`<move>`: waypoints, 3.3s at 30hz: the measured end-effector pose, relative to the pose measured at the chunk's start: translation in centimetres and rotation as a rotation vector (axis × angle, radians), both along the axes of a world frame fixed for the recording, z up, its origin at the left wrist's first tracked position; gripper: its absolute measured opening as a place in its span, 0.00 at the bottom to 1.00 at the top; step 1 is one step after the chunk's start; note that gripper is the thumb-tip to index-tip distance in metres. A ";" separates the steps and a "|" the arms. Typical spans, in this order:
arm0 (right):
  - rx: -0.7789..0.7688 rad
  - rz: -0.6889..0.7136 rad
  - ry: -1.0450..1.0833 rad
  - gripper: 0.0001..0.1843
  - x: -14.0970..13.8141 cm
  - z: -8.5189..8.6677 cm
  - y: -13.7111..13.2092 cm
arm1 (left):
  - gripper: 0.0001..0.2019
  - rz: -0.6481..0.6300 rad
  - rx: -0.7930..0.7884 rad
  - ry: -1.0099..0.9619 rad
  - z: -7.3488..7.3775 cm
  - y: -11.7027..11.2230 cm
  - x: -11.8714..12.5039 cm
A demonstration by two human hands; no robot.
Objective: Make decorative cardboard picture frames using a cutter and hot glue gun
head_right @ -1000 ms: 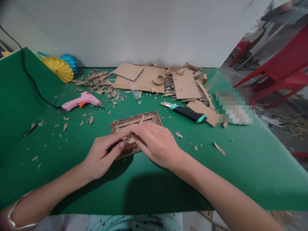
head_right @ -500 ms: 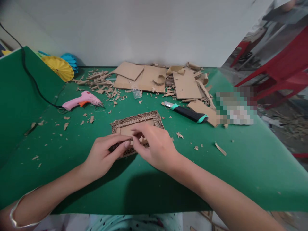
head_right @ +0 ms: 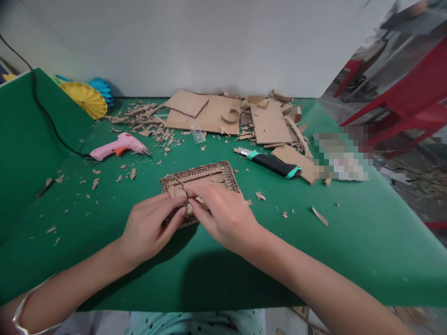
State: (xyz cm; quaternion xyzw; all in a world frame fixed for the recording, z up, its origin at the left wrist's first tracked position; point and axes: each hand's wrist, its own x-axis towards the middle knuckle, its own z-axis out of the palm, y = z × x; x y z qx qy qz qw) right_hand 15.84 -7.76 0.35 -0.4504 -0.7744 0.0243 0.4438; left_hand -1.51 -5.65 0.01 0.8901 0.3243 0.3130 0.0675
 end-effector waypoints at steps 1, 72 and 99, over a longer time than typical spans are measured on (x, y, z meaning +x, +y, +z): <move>0.016 0.001 -0.020 0.14 0.0 -0.1 -0.1 | 0.08 -0.003 0.036 0.012 0.0 0.0 0.0; -0.003 0.036 -0.062 0.12 0.3 0.1 0.1 | 0.09 0.007 -0.091 0.032 -0.2 0.0 0.0; -0.012 0.050 -0.056 0.12 0.3 0.5 0.0 | 0.10 -0.041 -0.248 -0.048 0.4 -0.1 0.1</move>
